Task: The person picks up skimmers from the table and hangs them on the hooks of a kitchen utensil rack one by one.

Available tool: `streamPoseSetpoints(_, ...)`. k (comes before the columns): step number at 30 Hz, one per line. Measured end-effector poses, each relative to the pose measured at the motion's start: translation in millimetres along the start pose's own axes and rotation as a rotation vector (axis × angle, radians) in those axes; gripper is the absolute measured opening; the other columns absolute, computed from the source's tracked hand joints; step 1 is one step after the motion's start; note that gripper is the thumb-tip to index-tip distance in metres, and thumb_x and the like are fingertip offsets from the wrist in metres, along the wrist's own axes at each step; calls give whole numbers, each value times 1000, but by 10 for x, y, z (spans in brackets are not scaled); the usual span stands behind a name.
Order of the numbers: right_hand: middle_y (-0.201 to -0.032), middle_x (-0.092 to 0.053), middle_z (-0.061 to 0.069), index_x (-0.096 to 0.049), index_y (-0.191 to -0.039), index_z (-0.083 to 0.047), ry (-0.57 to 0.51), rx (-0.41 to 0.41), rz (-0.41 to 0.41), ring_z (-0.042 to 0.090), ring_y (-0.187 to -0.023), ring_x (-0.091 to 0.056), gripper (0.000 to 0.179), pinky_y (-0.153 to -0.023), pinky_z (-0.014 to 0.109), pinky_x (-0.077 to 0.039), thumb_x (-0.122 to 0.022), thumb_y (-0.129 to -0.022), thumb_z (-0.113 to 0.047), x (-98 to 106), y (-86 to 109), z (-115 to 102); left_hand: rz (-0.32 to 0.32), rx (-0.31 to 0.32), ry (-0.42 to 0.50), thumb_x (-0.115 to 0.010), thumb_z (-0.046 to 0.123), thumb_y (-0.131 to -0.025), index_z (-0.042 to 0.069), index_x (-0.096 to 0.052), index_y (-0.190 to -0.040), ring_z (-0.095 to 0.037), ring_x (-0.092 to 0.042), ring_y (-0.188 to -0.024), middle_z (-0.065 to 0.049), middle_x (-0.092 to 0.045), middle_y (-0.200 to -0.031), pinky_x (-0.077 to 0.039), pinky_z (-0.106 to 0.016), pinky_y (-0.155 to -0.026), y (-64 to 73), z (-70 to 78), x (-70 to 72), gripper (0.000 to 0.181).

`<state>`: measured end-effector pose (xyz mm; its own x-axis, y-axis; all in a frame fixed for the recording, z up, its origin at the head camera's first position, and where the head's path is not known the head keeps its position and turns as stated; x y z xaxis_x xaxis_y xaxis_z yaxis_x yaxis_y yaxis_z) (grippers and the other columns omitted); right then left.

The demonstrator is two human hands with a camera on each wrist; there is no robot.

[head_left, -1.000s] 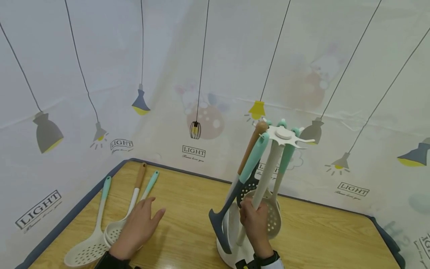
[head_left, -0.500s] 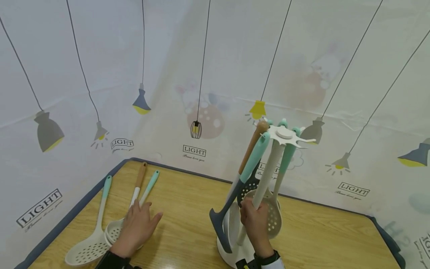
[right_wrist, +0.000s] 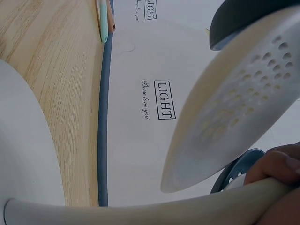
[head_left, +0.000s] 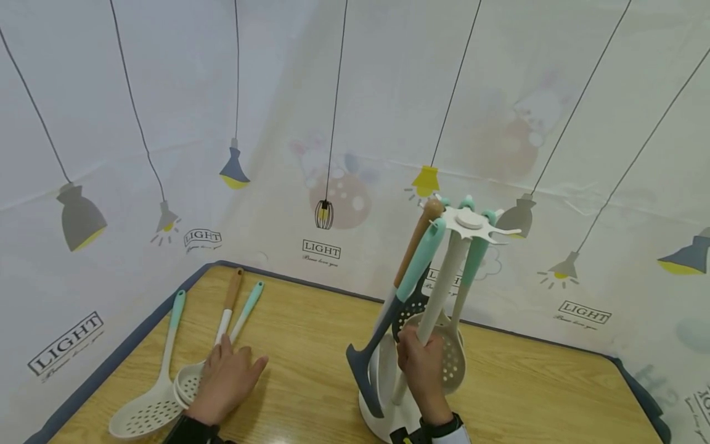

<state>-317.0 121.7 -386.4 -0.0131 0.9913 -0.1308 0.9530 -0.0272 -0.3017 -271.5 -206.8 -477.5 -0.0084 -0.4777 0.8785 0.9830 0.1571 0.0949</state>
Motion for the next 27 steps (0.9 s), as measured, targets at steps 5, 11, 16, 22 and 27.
streamPoseSetpoints(5, -45, -33, -3, -35, -55, -3, 3, -2, 4, 5, -38, -28, 36, -35, 24, -24, -47, -89, 3, 5, -3, 1, 5, 6, -34, -45, 46, -98, -12, -56, -124, -62, -16, -132, -47, -9, -144, -17, -68, -102, -13, -4, -9, 65)
streamPoseSetpoints(11, -46, -33, -4, -35, -55, -3, 3, -15, 7, 6, -38, -29, 36, -36, 23, -25, -47, -89, 2, 10, -5, 7, 40, 15, -74, -50, 42, -96, -23, -51, -117, -62, -28, -124, -48, -22, -138, -28, -65, -96, -30, -1, 19, 67)
streamPoseSetpoints(16, -47, -33, -4, -35, -56, -3, 10, -26, 11, 6, -39, -29, 35, -36, 23, -25, -47, -89, 2, 16, 0, 0, 61, 40, -90, -53, 42, -95, -22, -54, -105, -52, -37, -108, -41, -37, -120, -34, -57, -85, -54, -12, 36, 64)
streamPoseSetpoints(22, -46, -33, -4, -35, -56, -5, 3, -40, 15, 6, -38, -28, 36, -36, 23, -25, -47, -89, 3, 17, 7, 5, 80, 58, -100, -54, 41, -94, -21, -54, -99, -48, -39, -102, -38, -39, -111, -35, -53, -82, -50, -11, 50, 62)
streamPoseSetpoints(27, -45, -32, -4, -33, -55, -4, -10, -20, 9, 5, -38, -28, 36, -35, 23, -24, -46, -88, 5, 1, 1, -8, 112, 62, -96, -54, 34, -94, -24, -51, -110, -50, -39, -107, -40, -37, -119, -34, -54, -84, -31, -8, 88, 61)
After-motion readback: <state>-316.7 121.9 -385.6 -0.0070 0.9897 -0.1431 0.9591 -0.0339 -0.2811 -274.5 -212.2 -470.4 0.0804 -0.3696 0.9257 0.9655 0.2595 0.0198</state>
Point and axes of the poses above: each hand's wrist, its own y-axis away from the middle knuckle, its own x-axis out of the back of the hand, z = x × y, the point moved 10 cm from there along -y, towards the middle knuckle
